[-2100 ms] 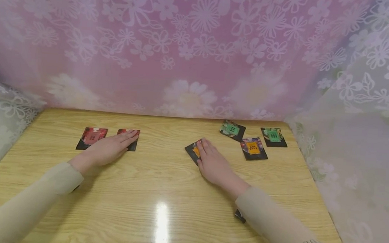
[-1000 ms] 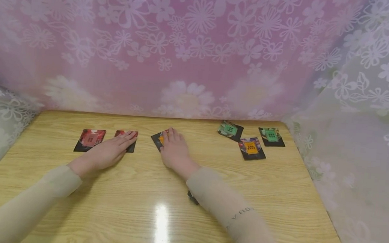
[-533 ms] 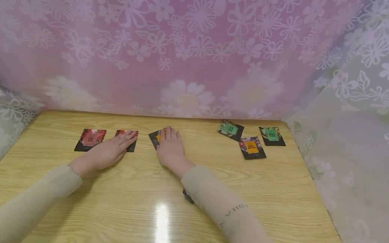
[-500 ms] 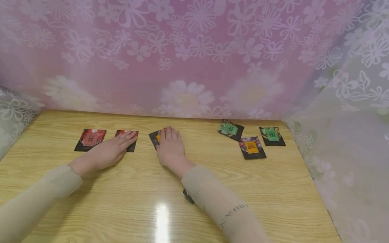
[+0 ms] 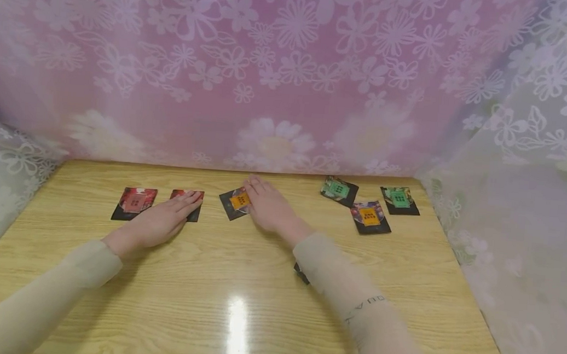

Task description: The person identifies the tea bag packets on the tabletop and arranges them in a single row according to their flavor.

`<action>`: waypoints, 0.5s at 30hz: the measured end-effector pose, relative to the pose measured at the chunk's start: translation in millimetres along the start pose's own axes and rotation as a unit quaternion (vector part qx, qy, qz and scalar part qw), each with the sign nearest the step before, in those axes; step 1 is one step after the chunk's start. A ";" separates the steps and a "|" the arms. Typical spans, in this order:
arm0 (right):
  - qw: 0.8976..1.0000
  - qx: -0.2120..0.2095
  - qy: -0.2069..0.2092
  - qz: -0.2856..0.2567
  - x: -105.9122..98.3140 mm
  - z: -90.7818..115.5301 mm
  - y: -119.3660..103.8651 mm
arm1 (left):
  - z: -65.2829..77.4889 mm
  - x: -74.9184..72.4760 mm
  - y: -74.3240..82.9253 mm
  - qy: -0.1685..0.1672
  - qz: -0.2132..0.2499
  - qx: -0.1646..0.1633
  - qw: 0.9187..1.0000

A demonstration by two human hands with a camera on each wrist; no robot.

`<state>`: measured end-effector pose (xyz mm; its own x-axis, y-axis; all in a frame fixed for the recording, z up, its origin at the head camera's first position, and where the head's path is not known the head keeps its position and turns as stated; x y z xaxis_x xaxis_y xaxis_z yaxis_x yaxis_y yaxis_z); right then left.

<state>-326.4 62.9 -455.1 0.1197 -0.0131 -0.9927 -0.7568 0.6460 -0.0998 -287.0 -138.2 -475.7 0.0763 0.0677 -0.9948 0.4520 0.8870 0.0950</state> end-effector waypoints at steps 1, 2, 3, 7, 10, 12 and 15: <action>1.000 -0.014 -0.002 -0.002 -0.1 0.5 0.6 | 0.6 -0.8 0.4 0.001 0.001 0.001 1.000; 1.000 -0.027 -0.003 -0.008 -0.6 0.9 0.8 | 1.1 -1.4 0.9 0.002 0.002 0.002 1.000; 0.999 -0.038 -0.004 -0.013 -1.1 1.3 0.3 | 1.4 -1.7 1.0 0.001 0.001 0.001 1.000; 0.997 -0.071 -0.013 -0.015 0.8 0.4 -1.4 | 2.0 -3.3 2.8 0.002 0.004 0.002 1.000; 0.996 -0.084 -0.018 -0.009 5.4 -1.7 -1.9 | 1.9 -4.3 3.8 0.002 0.005 0.001 1.000; 0.996 -0.090 -0.020 -0.010 8.1 -3.4 -2.7 | 2.1 -5.0 4.2 0.001 0.004 0.001 1.000; 0.995 -0.097 -0.025 -0.012 11.5 -5.9 -4.6 | 2.2 -5.1 3.7 -0.002 0.002 -0.002 1.000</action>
<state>-325.4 55.3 -466.4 0.1667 0.0147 -0.9859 -0.8623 0.4871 -0.1386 -283.7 -136.3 -470.2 0.0815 0.0688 -0.9943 0.4481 0.8886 0.0982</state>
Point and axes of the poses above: each hand's wrist, its own z-axis away from the middle knuckle, its own x-axis out of the palm, y = z × x, the point moved 9 cm from there along -z, towards the middle knuckle, and after that the axes turned 14 degrees about -x, right-handed, at the moved point
